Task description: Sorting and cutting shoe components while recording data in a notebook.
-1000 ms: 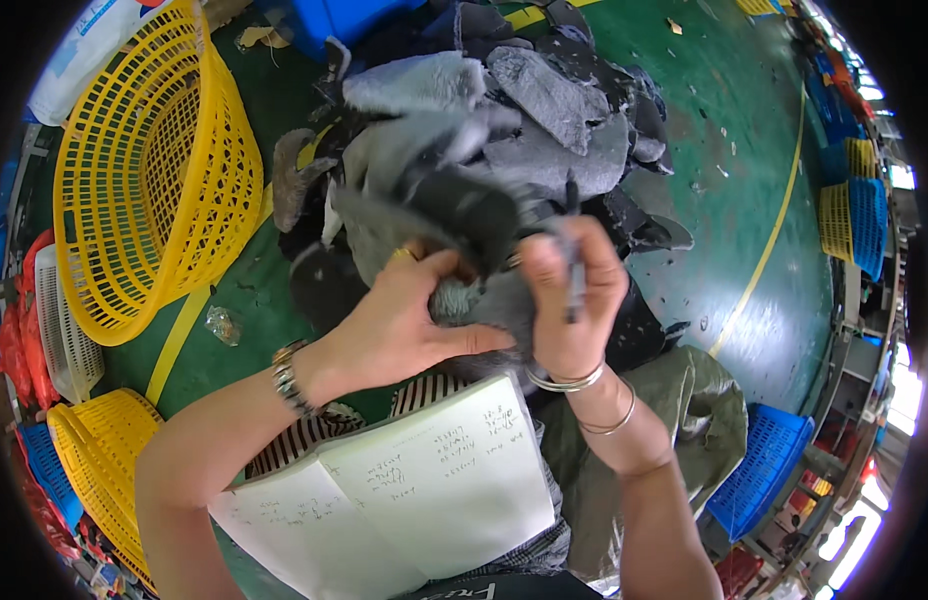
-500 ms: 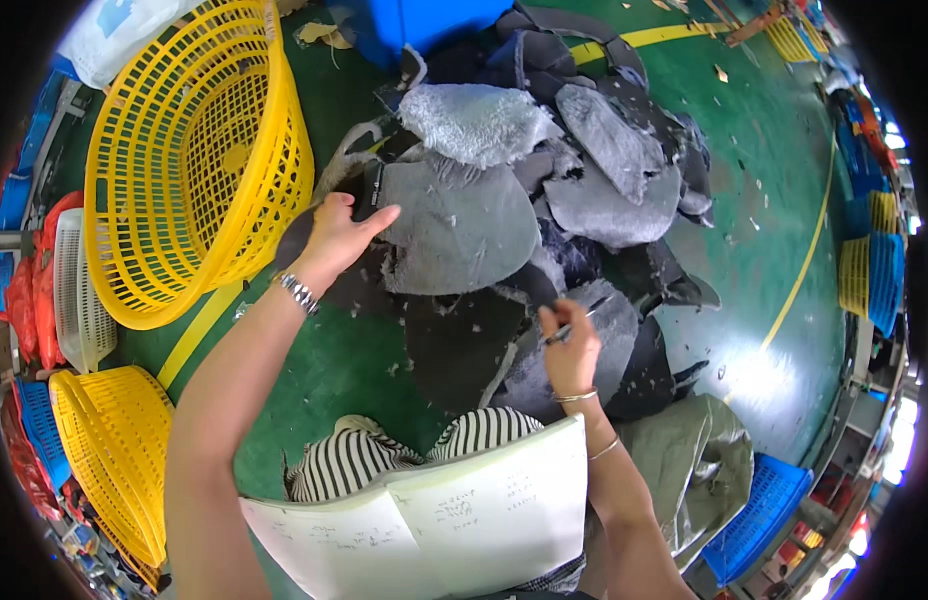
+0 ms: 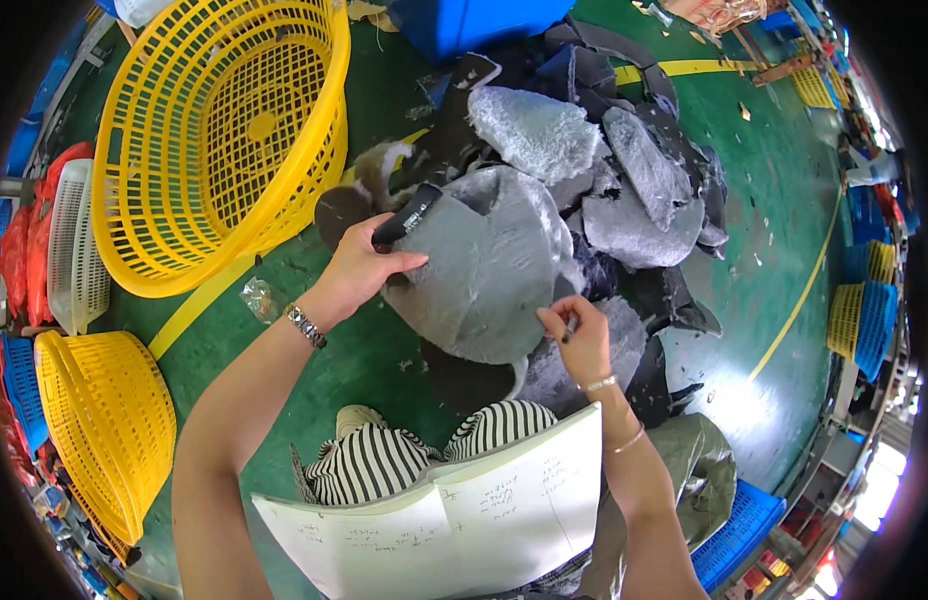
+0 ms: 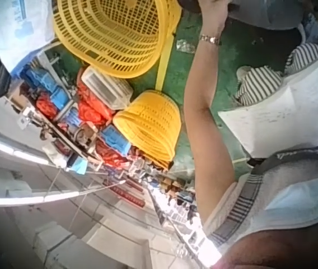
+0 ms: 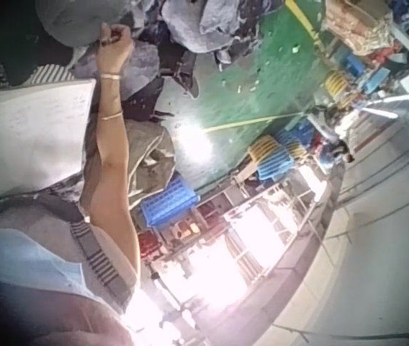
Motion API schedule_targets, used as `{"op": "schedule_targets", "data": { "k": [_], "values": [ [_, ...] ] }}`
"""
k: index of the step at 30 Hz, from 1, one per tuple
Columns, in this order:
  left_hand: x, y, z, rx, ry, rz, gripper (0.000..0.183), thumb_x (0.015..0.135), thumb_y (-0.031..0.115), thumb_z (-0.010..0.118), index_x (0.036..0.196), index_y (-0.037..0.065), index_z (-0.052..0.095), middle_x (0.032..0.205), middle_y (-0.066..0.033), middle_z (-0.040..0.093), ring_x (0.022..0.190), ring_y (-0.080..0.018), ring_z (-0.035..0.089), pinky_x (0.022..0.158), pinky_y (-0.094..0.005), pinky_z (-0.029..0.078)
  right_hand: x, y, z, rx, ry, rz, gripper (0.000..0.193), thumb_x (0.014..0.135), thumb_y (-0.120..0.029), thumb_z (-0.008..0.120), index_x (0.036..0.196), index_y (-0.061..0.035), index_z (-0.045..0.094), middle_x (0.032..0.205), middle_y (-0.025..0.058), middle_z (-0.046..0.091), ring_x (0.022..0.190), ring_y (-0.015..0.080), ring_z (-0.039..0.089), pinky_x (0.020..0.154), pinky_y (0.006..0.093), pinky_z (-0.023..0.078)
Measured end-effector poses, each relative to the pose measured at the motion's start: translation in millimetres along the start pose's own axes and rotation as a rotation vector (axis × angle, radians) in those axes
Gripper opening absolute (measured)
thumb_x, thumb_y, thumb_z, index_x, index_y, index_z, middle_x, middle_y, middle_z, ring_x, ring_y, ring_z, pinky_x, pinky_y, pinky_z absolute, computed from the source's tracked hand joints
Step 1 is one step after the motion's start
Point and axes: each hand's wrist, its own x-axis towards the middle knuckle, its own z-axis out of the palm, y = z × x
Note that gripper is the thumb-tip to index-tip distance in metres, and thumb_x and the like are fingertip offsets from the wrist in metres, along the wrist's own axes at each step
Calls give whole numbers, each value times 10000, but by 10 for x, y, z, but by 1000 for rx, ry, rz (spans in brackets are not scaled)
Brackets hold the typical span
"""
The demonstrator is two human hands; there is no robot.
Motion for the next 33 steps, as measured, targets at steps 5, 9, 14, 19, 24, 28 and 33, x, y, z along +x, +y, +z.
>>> {"op": "schedule_targets", "data": {
  "k": [5,9,14,19,24,28,33],
  "values": [
    [-143,117,23,18,-31,-30,462,723,-11,703,1157,-8,546,938,-17,611,792,-66,564,713,-218,466,-274,-319,-358,611,-31,194,226,818,-173,675,917,11,588,767,80,635,649,121,596,609,255,469],
    [-162,123,25,118,-106,-76,533,714,-28,692,1212,-42,502,954,-29,612,769,-68,567,705,-222,470,-339,-442,-410,386,-71,38,284,830,-196,666,994,18,578,858,106,643,781,153,612,707,264,476],
    [-74,180,249,109,-291,-61,582,709,-34,690,1243,-79,460,989,-47,615,803,-70,571,733,-226,475,215,-13,-41,462,224,-12,304,778,-177,723,974,13,591,851,46,625,740,128,541,704,253,441],
    [-21,341,434,215,-448,79,470,746,-38,664,1197,13,540,991,-24,615,793,-46,549,702,-214,471,-230,-250,-163,295,245,-136,300,788,-201,705,890,51,578,791,79,618,697,162,554,666,283,444],
    [69,233,652,532,-62,635,388,730,-4,659,1099,100,600,900,-96,628,715,-150,585,642,-253,474,-241,793,-398,-204,559,-109,286,783,-230,681,802,29,560,682,172,571,643,325,548,618,380,432],
    [20,422,472,1180,584,824,700,612,84,782,1231,47,458,1139,-112,551,944,-290,565,784,-295,455,-57,901,-316,-205,517,-15,321,755,-265,694,796,20,552,693,186,581,659,362,558,630,400,438],
    [-174,199,396,783,116,730,444,693,87,687,1123,49,580,849,-77,625,776,-254,577,726,-305,464,360,949,-192,-257,564,-3,340,724,-289,708,788,12,563,697,201,581,675,387,568,636,424,445]
  ]
}}
